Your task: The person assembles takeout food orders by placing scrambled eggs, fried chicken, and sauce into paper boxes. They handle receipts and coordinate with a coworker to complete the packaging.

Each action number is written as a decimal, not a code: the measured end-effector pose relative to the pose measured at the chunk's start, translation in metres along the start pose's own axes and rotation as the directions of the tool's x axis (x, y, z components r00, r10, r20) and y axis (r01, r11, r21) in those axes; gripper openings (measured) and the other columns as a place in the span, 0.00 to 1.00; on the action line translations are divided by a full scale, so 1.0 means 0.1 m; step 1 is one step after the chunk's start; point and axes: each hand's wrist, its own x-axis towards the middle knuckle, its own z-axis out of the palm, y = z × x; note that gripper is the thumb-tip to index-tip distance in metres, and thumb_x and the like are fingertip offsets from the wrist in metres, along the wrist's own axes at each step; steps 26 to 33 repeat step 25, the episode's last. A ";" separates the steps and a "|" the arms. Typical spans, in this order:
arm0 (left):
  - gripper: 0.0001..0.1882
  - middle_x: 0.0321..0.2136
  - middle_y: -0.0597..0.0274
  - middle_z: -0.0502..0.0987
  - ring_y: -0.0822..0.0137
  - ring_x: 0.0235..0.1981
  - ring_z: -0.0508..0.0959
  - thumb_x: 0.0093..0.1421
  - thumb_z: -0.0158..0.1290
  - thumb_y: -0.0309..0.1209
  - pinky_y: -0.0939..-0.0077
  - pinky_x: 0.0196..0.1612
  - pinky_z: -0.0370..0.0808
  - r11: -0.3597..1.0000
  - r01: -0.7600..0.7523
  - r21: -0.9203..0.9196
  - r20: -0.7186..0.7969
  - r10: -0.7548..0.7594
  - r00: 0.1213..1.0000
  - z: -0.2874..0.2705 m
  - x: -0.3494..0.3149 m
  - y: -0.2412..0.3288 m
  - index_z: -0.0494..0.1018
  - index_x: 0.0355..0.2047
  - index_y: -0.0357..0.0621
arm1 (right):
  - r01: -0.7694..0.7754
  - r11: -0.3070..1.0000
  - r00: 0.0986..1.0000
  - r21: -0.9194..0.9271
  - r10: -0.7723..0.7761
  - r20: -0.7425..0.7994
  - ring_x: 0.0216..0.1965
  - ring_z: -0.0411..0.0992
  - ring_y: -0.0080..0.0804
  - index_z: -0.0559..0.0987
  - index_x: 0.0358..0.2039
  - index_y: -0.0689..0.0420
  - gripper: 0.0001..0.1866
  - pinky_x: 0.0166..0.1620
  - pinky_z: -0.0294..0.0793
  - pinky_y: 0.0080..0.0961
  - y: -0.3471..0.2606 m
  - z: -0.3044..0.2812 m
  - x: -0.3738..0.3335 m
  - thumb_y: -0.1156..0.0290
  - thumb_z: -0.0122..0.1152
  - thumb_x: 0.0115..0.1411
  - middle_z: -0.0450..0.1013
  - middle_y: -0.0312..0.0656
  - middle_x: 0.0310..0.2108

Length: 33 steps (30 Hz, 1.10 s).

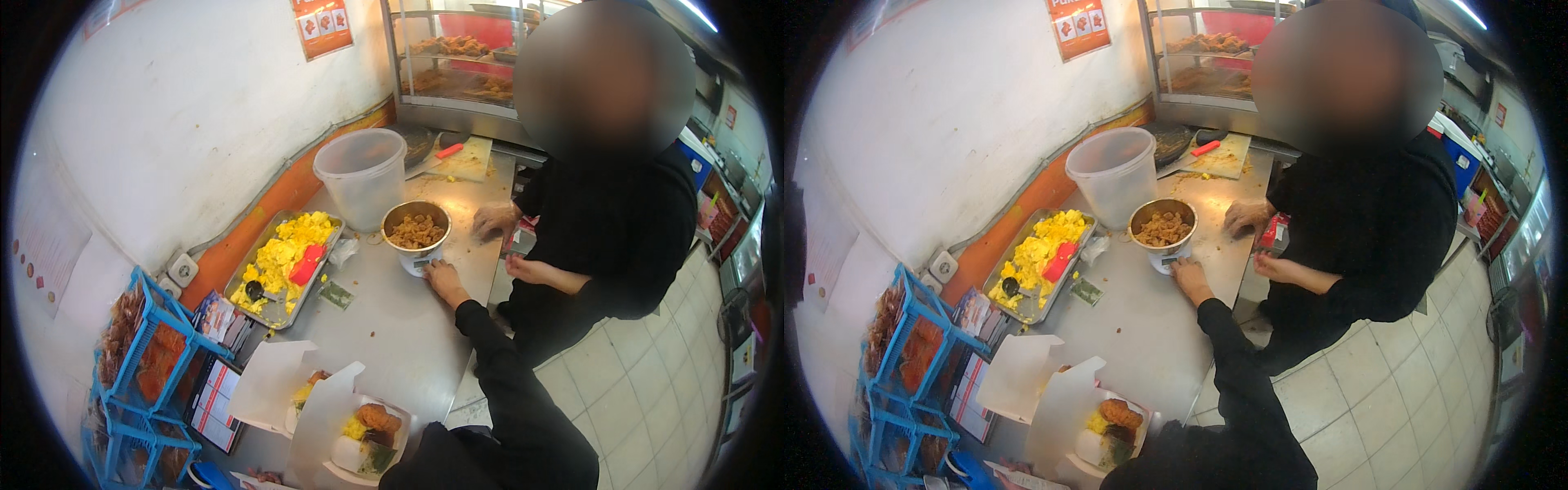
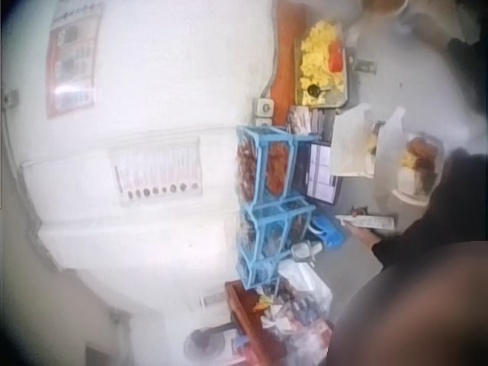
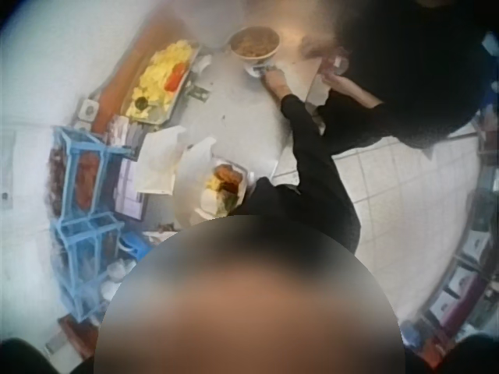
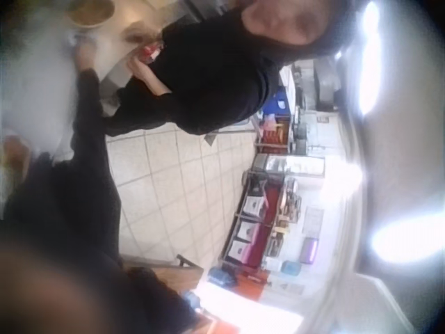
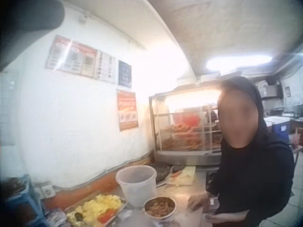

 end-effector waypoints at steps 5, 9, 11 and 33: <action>0.31 0.19 0.70 0.65 0.70 0.23 0.67 0.54 0.39 0.58 0.70 0.34 0.69 1.000 -0.010 -0.029 0.010 0.010 1.000 -0.20 -0.06 0.03 0.60 0.52 0.55 | -0.082 0.983 0.994 0.166 0.094 -0.062 0.37 0.67 0.40 0.76 0.31 0.53 0.09 0.39 0.67 0.35 -0.03 0.01 -0.06 0.66 0.56 0.48 0.68 0.43 0.31; 0.31 0.19 0.70 0.65 0.69 0.23 0.67 0.54 0.38 0.58 0.70 0.35 0.69 0.999 -0.009 -0.050 0.010 0.010 1.000 -0.30 -0.09 -0.01 0.60 0.52 0.55 | -0.146 0.951 0.986 0.272 0.161 -0.032 0.37 0.66 0.42 0.77 0.32 0.52 0.10 0.41 0.67 0.35 -0.02 -0.02 -0.11 0.68 0.57 0.46 0.69 0.45 0.31; 0.31 0.19 0.70 0.65 0.69 0.23 0.68 0.54 0.38 0.58 0.69 0.36 0.70 0.998 -0.012 -0.062 0.009 0.013 1.000 -0.33 -0.11 -0.02 0.60 0.52 0.55 | -0.094 0.936 0.989 0.340 0.126 -0.076 0.37 0.67 0.43 0.77 0.32 0.52 0.10 0.42 0.66 0.35 0.01 -0.06 -0.12 0.68 0.57 0.47 0.69 0.46 0.32; 0.31 0.18 0.71 0.65 0.69 0.23 0.68 0.54 0.38 0.58 0.67 0.38 0.71 0.994 0.018 -0.108 0.087 -0.008 0.996 -0.85 0.30 0.16 0.61 0.52 0.56 | -0.691 0.705 0.715 0.158 0.700 0.001 0.58 0.42 0.52 0.51 0.55 0.69 0.55 0.57 0.30 0.53 -0.58 0.13 0.23 0.41 0.61 0.36 0.52 0.51 0.54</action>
